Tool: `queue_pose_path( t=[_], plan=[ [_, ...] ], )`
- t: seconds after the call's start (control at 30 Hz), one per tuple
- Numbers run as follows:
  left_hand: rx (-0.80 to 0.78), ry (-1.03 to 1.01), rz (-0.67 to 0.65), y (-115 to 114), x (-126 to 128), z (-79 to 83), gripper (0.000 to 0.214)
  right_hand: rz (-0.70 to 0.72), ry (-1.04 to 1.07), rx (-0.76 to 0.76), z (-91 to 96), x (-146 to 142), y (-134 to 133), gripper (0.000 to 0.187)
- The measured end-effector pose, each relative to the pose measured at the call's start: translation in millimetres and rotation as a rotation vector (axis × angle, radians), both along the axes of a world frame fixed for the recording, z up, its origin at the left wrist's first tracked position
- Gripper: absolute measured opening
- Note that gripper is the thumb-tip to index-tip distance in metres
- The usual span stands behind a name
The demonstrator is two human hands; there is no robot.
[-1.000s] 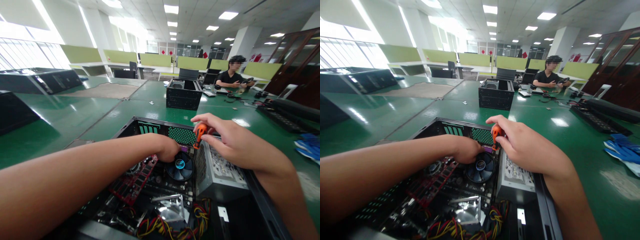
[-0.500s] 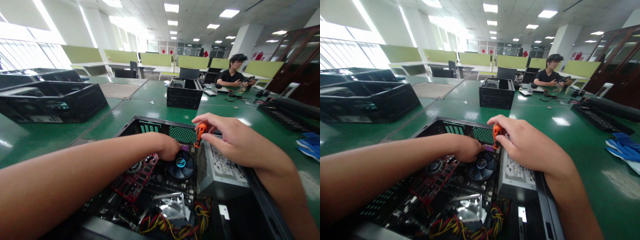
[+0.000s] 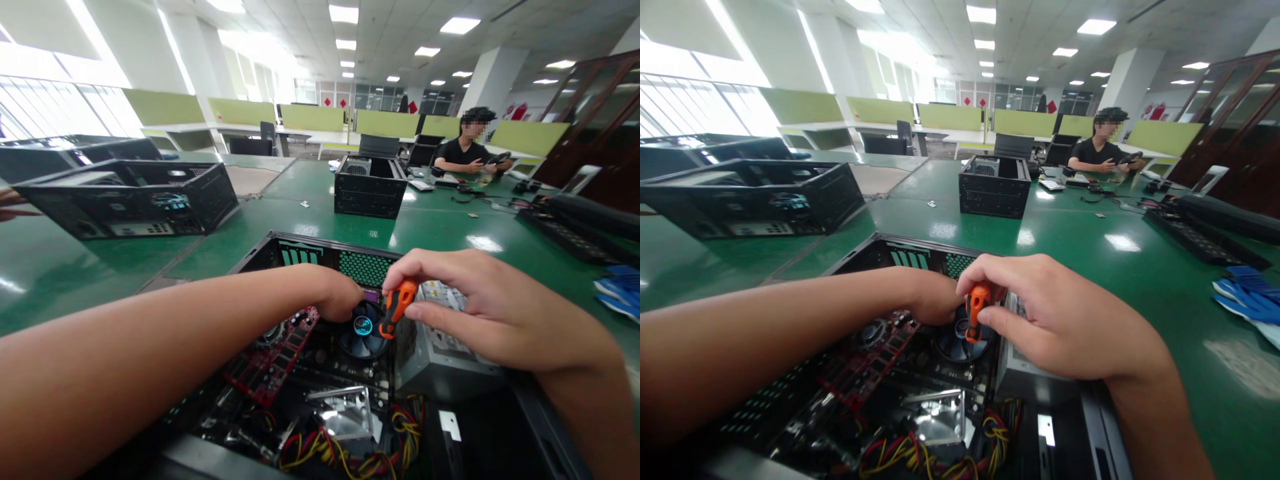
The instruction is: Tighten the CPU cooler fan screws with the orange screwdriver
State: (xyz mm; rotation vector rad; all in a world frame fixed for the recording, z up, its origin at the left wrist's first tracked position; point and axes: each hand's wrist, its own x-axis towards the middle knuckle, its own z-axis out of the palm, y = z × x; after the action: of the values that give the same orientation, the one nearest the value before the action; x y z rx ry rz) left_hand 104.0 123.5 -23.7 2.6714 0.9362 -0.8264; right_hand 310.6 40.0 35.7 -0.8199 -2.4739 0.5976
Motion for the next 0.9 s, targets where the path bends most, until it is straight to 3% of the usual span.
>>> queue_pose_path(
  t=[0.13,0.6,0.73,0.9],
  plan=[
    [-0.026,0.116,-0.037,-2,4,5.0,0.037,0.005,0.017,0.004,-1.5,2,2,0.02],
    [-0.02,0.105,-0.004,-6,5,9.5,0.039,-0.02,-0.01,0.05,-3.9,3,2,0.022],
    [-0.01,0.102,0.026,-7,6,13.5,0.036,-0.071,-0.017,0.046,-3.8,1,2,0.011],
    [0.009,0.12,0.033,-7,6,14.1,0.039,-0.089,-0.037,0.006,-1.8,1,1,0.02]
  ],
)
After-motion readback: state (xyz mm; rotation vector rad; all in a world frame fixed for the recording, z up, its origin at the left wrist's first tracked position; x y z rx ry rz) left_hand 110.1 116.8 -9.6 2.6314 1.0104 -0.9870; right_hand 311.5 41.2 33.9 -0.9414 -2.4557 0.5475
